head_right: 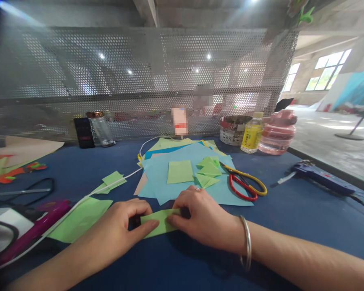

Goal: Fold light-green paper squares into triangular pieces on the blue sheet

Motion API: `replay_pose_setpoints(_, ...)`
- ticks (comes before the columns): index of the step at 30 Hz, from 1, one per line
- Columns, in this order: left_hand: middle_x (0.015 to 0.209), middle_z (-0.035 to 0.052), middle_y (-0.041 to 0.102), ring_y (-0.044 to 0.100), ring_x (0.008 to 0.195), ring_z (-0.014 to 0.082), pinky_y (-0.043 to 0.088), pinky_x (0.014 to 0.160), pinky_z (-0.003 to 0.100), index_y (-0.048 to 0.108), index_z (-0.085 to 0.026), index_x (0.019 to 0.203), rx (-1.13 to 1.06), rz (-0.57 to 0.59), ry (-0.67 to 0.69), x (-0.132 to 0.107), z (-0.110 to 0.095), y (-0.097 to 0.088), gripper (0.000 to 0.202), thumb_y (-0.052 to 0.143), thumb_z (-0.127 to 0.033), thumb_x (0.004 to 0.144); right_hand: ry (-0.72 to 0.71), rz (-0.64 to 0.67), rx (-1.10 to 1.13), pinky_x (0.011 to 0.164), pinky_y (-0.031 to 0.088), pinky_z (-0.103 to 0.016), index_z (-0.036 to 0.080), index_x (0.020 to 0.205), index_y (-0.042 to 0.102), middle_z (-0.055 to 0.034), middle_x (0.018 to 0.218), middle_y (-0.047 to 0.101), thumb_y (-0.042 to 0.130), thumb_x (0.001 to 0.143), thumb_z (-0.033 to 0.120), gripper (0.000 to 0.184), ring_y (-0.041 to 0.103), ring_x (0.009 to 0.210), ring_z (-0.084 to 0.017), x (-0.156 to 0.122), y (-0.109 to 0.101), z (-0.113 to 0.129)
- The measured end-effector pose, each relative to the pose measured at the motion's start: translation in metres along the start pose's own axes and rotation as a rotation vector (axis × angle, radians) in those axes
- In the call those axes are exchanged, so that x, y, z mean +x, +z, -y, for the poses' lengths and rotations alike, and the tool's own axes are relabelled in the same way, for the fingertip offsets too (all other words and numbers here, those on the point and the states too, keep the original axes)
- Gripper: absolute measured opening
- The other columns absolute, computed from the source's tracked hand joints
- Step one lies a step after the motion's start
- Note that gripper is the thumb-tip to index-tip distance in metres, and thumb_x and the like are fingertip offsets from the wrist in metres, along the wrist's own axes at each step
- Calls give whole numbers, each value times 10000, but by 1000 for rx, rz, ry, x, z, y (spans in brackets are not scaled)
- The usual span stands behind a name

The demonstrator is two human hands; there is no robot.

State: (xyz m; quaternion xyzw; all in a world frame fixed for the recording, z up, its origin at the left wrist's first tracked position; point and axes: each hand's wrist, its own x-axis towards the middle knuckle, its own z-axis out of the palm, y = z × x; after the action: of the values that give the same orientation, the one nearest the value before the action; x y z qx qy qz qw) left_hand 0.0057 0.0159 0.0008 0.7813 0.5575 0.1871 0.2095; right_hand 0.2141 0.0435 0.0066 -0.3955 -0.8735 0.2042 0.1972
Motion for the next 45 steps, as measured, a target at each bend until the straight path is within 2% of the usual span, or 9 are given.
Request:
replay_pose_setpoints(16,718,-13,518,519,741,204,361,654,332,470,-196,657,119,-66,55,1,3,6,220,591,-246,833,-14,-38,-123,768,390,-317,163,681,545,-15,789,572,662,762,152,142,493,837,-181,2,8,-1)
replay_pose_setpoints(19,849,1,541,521,833,214,395,721,351,518,-200,815,109,-148,131,-1,2,5,118,631,-172,796,-14,-32,-137,764,388,-317,161,683,542,-19,792,572,667,759,157,146,492,838,-182,3,8,-1)
replay_pose_setpoints(21,973,22,543,511,925,215,405,792,354,523,-199,936,91,-198,247,-3,0,4,190,599,-89,801,-24,-30,-147,762,389,-319,160,696,548,-22,801,575,666,767,173,138,491,839,-183,3,8,-2)
replay_pose_setpoints(25,941,35,570,515,866,190,421,772,323,562,-191,907,100,-63,552,-8,-1,4,248,386,-17,901,-35,-19,-178,750,388,-318,160,716,557,-31,820,580,647,792,185,120,485,838,-185,3,8,-2)
replay_pose_setpoints(27,868,40,583,513,792,189,425,706,313,593,-185,898,112,-11,628,-10,1,5,293,355,-14,900,-33,-13,-186,745,389,-317,162,713,556,-32,822,581,640,798,186,122,485,840,-185,3,7,-1)
replay_pose_setpoints(32,780,48,562,492,704,192,388,587,306,629,-167,836,190,-14,665,-12,3,3,255,419,-25,814,-18,2,-173,766,396,-328,168,702,551,-36,827,585,637,804,194,136,487,860,-196,3,5,3)
replay_pose_setpoints(37,792,57,562,484,709,198,387,593,318,630,-150,819,279,6,667,-12,0,1,233,455,-12,752,19,-30,-120,796,390,-353,178,824,559,-35,889,593,655,776,177,108,503,881,-205,0,6,3)
replay_pose_setpoints(41,789,62,556,478,707,201,386,590,321,632,-144,806,296,22,660,-13,0,2,222,458,-15,755,37,-118,-93,860,374,-384,189,988,527,-44,1021,578,691,712,137,325,489,969,-226,-3,9,4)
replay_pose_setpoints(45,825,65,562,478,725,205,390,606,327,636,-142,870,287,26,670,-14,1,3,244,459,-19,755,1,-107,-88,866,369,-400,188,1001,520,-56,1032,568,670,778,218,270,485,963,-232,-6,13,6)
